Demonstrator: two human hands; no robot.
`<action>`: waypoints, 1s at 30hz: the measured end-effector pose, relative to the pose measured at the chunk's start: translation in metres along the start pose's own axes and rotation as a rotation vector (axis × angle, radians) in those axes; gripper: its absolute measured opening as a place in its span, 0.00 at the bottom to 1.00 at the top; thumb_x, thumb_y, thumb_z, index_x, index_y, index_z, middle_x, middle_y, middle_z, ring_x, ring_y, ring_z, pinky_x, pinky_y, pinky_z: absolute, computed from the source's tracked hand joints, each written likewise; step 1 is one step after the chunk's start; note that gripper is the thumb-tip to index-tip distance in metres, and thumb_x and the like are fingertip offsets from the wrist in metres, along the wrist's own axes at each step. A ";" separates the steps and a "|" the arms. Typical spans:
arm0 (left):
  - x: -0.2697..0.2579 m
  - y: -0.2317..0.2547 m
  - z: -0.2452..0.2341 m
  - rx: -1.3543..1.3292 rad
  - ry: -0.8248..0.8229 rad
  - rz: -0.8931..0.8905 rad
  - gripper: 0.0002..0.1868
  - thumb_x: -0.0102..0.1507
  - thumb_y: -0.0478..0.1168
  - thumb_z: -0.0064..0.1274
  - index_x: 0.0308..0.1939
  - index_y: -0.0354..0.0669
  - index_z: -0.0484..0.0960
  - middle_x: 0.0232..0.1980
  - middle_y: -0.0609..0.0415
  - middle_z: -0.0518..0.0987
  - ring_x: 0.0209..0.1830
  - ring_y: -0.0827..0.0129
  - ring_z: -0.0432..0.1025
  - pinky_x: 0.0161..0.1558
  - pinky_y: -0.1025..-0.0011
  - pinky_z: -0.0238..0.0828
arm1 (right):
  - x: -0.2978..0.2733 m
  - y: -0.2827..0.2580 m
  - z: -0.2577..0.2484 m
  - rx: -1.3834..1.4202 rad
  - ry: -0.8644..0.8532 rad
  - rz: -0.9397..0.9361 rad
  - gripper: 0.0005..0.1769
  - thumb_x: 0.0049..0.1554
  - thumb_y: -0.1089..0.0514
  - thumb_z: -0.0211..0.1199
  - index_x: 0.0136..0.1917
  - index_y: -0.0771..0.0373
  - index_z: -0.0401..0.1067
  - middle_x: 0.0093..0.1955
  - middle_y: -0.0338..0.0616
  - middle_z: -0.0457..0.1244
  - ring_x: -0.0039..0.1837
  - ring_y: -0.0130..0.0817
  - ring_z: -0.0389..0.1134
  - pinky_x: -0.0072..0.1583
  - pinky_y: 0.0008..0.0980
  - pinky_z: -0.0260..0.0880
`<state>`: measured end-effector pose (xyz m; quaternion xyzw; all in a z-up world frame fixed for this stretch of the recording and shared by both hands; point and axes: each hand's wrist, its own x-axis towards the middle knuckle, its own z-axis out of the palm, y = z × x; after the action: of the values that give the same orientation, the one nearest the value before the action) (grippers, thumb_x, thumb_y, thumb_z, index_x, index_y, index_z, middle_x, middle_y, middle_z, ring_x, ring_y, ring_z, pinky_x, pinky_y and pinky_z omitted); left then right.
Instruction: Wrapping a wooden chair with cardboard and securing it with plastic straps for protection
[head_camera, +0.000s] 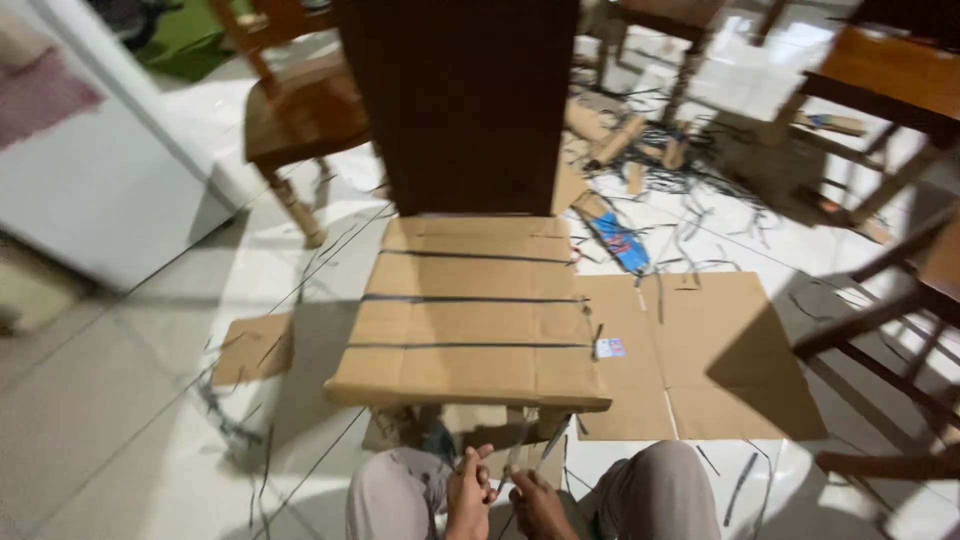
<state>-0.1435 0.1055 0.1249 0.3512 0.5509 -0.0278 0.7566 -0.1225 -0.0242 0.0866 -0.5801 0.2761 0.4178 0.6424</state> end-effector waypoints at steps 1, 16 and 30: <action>0.002 -0.001 -0.008 -0.001 -0.052 -0.010 0.27 0.75 0.53 0.40 0.56 0.35 0.87 0.28 0.53 0.61 0.22 0.68 0.47 0.28 0.62 0.46 | -0.017 -0.010 0.011 0.096 0.039 0.037 0.17 0.62 0.46 0.64 0.45 0.62 0.71 0.32 0.47 0.52 0.29 0.34 0.48 0.35 0.36 0.44; -0.007 0.000 -0.109 0.268 -0.079 0.247 0.30 0.74 0.56 0.30 0.53 0.39 0.84 0.32 0.51 0.76 0.27 0.67 0.68 0.30 0.69 0.66 | 0.012 0.002 0.007 0.270 -0.279 -0.018 0.14 0.64 0.42 0.56 0.47 0.51 0.73 0.30 0.24 0.54 0.28 0.20 0.48 0.28 0.26 0.36; -0.020 0.092 -0.148 0.566 -0.091 0.539 0.08 0.69 0.41 0.51 0.47 0.50 0.86 0.42 0.62 0.83 0.30 0.78 0.74 0.34 0.78 0.73 | -0.043 -0.003 0.065 -0.068 -0.020 -0.095 0.25 0.64 0.42 0.54 0.61 0.63 0.75 0.34 0.38 0.51 0.28 0.24 0.41 0.31 0.27 0.34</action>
<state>-0.2319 0.2510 0.1665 0.6763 0.3755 0.0055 0.6337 -0.1495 0.0296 0.1353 -0.6098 0.2273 0.4018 0.6442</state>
